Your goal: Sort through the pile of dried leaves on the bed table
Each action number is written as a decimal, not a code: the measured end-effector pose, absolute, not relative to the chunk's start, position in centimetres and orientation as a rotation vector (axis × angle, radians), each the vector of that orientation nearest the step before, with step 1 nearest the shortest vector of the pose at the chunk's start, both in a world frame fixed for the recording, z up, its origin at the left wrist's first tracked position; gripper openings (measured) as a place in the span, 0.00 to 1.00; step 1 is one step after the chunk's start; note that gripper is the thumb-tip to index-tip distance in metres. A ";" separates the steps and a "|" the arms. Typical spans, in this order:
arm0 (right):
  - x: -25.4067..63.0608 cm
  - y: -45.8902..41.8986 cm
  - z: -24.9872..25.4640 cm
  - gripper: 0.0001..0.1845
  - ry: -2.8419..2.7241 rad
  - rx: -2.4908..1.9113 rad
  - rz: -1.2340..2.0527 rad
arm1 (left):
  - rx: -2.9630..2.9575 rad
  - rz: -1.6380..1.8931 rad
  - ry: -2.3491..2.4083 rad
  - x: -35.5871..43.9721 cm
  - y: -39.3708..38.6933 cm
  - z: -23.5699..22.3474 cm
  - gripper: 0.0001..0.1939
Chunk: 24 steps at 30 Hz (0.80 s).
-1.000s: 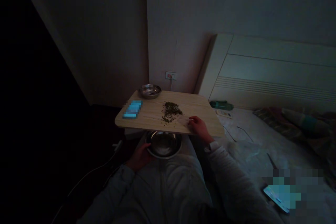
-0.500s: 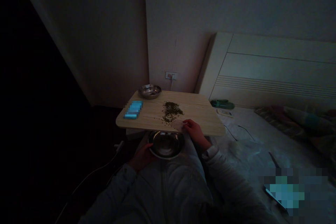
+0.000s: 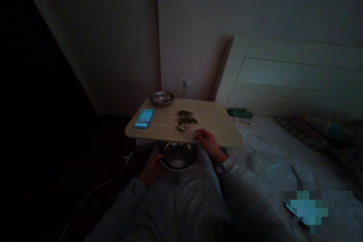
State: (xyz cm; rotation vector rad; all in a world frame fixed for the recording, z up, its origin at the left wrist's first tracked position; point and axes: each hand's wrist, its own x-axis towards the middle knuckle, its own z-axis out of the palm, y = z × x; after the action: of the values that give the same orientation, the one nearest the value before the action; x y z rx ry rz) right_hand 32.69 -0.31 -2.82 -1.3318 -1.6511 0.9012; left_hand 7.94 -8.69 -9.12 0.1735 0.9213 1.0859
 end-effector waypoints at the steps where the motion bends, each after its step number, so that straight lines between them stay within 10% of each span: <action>1: 33.0 -0.1 -2.6 0.13 -1.628 -1.355 0.880 | 0.176 1.081 0.922 7.9 -8.7 -9.2 0.18; 24: 30.3 1.1 -2.7 0.10 -1.728 -1.366 0.834 | 0.193 1.119 0.917 7.7 -8.7 -9.4 0.11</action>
State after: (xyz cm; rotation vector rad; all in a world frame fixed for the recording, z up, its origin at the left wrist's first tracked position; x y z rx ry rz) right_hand 30.27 1.06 -2.73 -1.3661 -1.7278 0.8337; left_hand 7.66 -8.68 -9.45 0.1926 0.9166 1.1189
